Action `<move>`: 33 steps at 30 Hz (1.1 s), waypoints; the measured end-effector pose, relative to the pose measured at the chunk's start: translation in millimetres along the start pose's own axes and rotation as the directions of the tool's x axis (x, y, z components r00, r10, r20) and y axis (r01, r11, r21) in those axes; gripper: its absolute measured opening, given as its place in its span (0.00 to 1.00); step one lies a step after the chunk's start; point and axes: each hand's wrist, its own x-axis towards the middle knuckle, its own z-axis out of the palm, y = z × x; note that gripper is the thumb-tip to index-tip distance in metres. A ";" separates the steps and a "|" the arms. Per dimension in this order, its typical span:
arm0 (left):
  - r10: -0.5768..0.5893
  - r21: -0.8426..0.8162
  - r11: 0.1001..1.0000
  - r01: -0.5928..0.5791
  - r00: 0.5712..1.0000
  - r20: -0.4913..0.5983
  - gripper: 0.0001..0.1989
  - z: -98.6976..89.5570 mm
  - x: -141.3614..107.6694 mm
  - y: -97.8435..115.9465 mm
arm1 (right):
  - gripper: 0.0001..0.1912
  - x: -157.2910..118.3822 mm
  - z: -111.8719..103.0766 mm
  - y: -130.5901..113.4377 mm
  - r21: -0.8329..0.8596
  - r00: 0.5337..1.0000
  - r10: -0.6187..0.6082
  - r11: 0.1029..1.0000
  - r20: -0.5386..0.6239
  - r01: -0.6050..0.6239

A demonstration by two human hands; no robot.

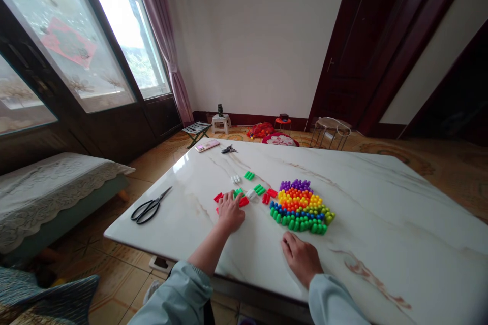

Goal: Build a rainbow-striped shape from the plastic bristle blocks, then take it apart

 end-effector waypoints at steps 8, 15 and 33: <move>0.098 0.114 0.987 -0.111 0.988 0.117 0.31 -0.8 16.8 4.8 | 0.11 -0.1 1.4 0.0 0.001 1.000 0.004 1.000 -0.002 -0.004; 0.168 0.149 0.970 -0.192 0.973 0.161 0.31 0.0 20.9 2.9 | 0.11 -1.3 2.4 0.6 0.005 1.000 -0.005 1.000 -0.025 0.005; 0.111 0.024 0.993 -0.118 0.974 0.199 0.25 -2.9 40.2 6.4 | 0.12 0.1 1.0 -1.3 -0.021 1.000 0.012 1.000 -0.021 -0.012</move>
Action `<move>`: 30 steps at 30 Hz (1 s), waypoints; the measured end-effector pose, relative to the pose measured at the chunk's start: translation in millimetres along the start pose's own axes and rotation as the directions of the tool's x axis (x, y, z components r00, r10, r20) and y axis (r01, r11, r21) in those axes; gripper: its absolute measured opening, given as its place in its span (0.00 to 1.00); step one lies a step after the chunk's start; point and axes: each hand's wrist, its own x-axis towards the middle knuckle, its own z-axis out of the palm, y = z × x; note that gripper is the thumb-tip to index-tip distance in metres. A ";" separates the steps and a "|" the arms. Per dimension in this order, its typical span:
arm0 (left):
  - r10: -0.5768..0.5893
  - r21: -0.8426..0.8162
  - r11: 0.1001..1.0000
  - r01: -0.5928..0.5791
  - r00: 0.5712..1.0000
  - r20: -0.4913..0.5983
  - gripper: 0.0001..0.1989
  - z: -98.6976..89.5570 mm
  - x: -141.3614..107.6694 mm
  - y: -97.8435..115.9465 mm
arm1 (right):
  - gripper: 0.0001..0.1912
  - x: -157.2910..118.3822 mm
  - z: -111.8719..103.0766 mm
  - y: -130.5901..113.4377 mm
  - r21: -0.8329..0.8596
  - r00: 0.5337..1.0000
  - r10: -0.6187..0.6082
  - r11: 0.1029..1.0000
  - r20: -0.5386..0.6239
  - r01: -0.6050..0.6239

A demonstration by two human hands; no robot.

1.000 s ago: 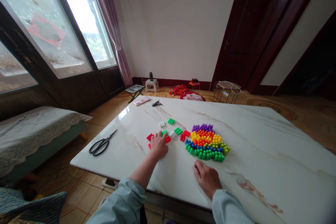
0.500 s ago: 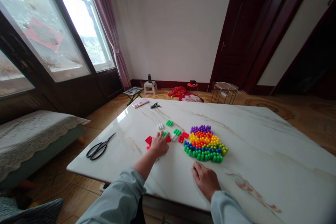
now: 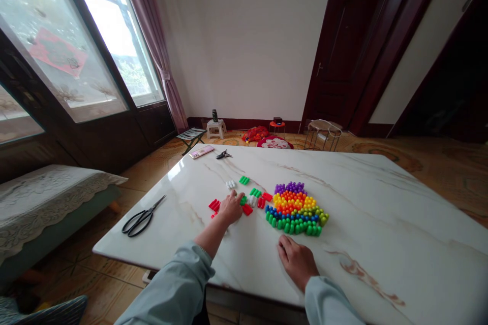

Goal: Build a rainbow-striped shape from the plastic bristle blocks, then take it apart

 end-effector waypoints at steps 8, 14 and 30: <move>-0.006 -0.079 0.997 0.004 1.000 -0.025 0.12 -3.6 -5.9 3.9 | 0.11 0.4 1.2 0.1 -0.002 1.000 0.001 1.000 0.002 -0.001; 0.032 -0.304 0.949 -0.083 0.985 -0.169 0.12 4.0 -44.4 35.6 | 0.09 0.4 -2.5 -1.6 0.049 0.999 0.030 0.998 0.025 -0.031; 0.026 -0.698 0.696 -0.168 0.977 -0.210 0.12 35.7 -93.1 91.2 | 0.12 0.8 -9.2 -1.8 0.255 0.997 -0.006 0.967 -0.082 0.026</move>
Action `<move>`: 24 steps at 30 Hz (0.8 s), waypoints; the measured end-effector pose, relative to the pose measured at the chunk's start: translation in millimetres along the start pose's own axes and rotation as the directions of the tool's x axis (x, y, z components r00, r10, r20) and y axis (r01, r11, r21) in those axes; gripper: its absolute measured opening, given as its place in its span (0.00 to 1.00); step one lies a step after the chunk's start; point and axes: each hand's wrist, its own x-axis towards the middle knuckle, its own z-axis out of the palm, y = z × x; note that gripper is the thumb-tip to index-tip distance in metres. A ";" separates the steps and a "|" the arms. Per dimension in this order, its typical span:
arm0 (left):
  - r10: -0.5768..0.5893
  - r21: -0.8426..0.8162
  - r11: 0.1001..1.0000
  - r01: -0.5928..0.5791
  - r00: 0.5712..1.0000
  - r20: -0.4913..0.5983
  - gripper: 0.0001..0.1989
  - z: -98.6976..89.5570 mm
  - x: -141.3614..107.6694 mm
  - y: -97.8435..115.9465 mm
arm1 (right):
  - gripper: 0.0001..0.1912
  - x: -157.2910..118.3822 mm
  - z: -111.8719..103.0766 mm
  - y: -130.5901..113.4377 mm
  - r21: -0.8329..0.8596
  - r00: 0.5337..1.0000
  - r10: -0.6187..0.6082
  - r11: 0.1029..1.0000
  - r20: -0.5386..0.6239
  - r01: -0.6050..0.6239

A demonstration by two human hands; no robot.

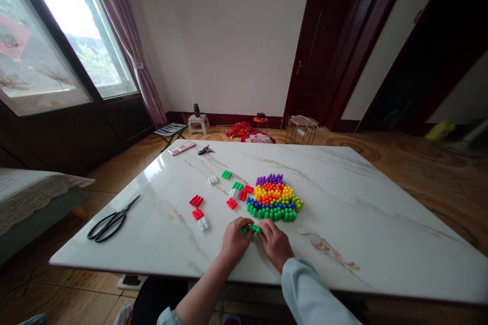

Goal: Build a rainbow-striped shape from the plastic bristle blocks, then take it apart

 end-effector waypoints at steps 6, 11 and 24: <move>-0.399 -0.723 0.646 0.244 0.916 -0.048 0.18 2.1 6.9 0.2 | 0.11 -1.4 3.7 2.9 -0.063 0.999 0.016 0.998 -0.036 -0.018; -0.405 -0.971 0.010 0.240 0.889 0.215 0.23 -6.2 18.2 -3.4 | 0.11 -1.1 2.6 3.2 -0.081 0.998 -0.005 0.997 -0.060 0.001; -0.081 -0.941 0.251 0.225 0.974 0.212 0.32 0.1 17.0 -30.6 | 0.08 -2.3 -3.1 7.2 0.135 0.997 0.074 0.989 -0.039 -0.068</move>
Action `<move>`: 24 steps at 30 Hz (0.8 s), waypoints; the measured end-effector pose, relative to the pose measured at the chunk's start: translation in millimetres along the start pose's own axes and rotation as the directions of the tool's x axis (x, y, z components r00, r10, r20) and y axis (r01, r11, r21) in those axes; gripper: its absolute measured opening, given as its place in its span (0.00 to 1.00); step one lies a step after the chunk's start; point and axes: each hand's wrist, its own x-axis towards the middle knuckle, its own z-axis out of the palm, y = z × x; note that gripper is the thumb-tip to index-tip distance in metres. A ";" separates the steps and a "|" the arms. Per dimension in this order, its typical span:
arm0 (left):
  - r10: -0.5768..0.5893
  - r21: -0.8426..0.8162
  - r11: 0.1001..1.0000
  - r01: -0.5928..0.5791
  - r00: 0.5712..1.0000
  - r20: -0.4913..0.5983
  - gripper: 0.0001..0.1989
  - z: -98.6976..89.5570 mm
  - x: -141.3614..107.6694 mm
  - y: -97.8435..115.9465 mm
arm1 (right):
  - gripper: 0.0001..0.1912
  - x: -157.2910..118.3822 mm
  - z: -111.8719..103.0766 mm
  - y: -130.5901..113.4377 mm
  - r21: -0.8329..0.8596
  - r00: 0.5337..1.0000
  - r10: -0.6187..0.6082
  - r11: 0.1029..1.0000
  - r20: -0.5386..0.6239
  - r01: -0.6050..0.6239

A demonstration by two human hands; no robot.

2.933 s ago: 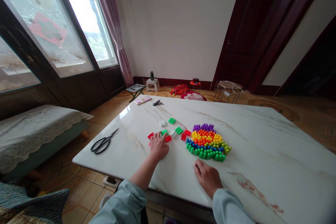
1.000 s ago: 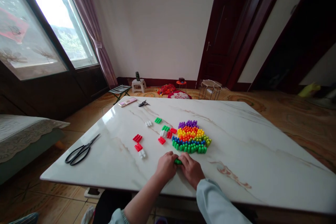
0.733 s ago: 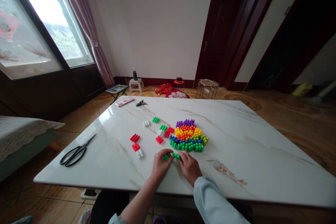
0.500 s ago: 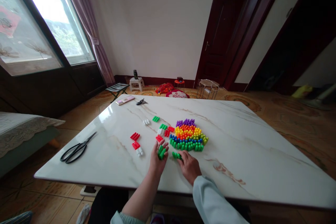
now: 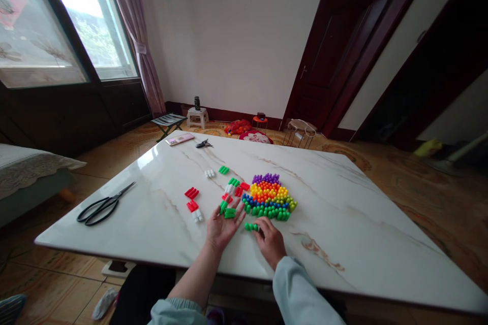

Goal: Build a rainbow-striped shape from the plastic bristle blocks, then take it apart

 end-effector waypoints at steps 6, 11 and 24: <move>-0.031 -0.088 0.996 0.028 0.999 -0.029 0.29 -1.4 0.8 -4.0 | 0.10 -21.2 -23.1 29.3 0.039 0.945 0.257 0.966 -0.202 -0.254; -0.124 -0.393 0.916 0.080 0.988 -0.089 0.21 2.1 -0.6 -2.9 | 0.13 -28.4 -35.5 59.5 0.027 0.850 0.430 0.896 -0.304 -0.444; -0.177 -0.570 0.814 0.112 0.982 -0.060 0.13 14.1 -4.7 2.2 | 0.12 -21.8 -35.6 39.7 -0.058 0.951 0.235 0.966 -0.202 -0.251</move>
